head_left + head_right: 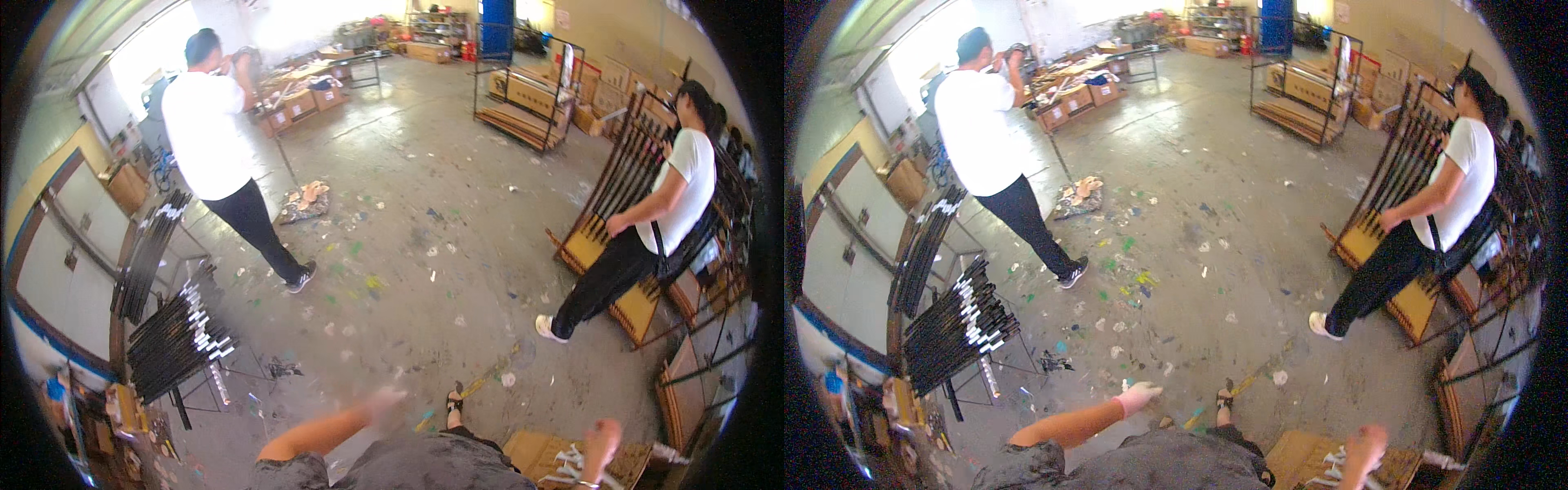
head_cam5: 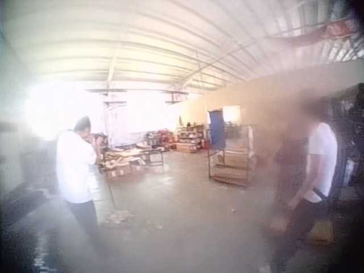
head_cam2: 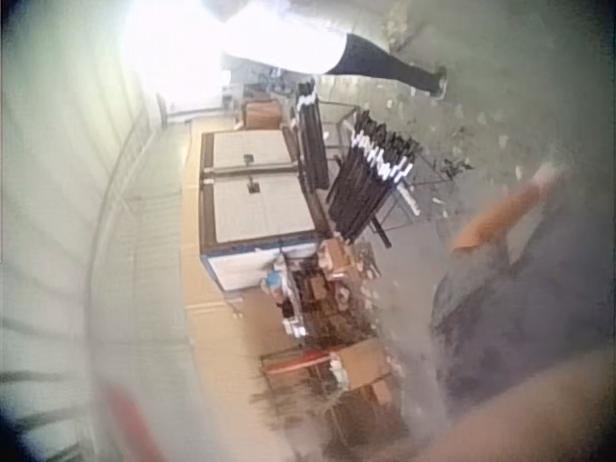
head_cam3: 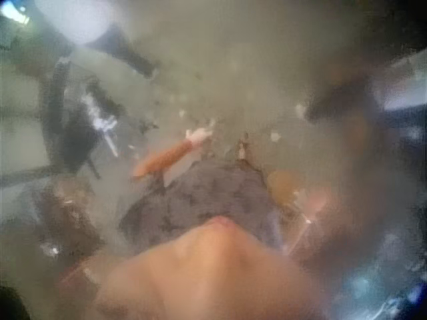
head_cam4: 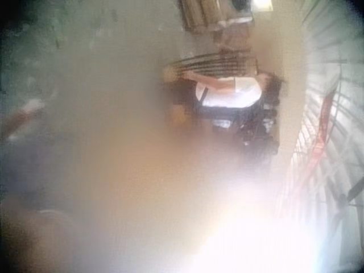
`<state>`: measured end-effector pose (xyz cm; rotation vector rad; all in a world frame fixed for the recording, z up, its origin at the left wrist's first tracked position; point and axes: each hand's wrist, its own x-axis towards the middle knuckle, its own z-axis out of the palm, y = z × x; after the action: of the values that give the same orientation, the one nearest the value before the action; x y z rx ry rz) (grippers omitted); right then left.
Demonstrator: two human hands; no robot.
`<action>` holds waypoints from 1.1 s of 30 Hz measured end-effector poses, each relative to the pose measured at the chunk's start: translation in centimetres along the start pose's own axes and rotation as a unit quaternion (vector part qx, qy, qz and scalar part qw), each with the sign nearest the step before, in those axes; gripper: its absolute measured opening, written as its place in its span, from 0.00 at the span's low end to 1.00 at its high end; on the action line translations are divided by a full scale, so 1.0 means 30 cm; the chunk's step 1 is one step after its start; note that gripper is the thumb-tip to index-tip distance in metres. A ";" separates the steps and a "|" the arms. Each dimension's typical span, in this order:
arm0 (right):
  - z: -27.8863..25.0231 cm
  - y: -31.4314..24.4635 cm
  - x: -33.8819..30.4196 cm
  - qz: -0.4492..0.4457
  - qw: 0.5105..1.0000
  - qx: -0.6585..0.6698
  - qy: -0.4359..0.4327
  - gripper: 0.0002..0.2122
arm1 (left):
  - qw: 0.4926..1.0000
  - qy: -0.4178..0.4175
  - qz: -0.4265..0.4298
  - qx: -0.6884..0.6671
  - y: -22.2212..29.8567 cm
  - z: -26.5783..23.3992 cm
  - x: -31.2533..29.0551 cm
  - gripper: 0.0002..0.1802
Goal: The person applies white tape to the middle section of several long carbon fiber rods and then places the rods onto a storage rack.
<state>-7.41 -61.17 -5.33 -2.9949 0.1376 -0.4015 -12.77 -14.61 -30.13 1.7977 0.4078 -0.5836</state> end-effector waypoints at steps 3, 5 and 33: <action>0.258 -0.082 0.029 -0.042 0.990 0.085 -0.101 0.12 | 0.997 0.040 -0.019 -0.064 0.186 0.017 -0.189 0.22; 0.471 -0.055 0.040 -0.010 0.959 0.163 -0.231 0.10 | 0.991 0.118 -0.012 -0.062 0.032 0.044 -0.202 0.22; 1.065 -0.149 0.095 0.211 0.802 0.387 -0.404 0.05 | 0.893 0.280 -0.206 -0.284 -0.391 0.106 -0.218 0.21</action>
<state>4.20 -53.75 -34.63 -1.9895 0.4165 0.7038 -25.12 -14.09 -36.28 1.2764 1.2453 -0.1722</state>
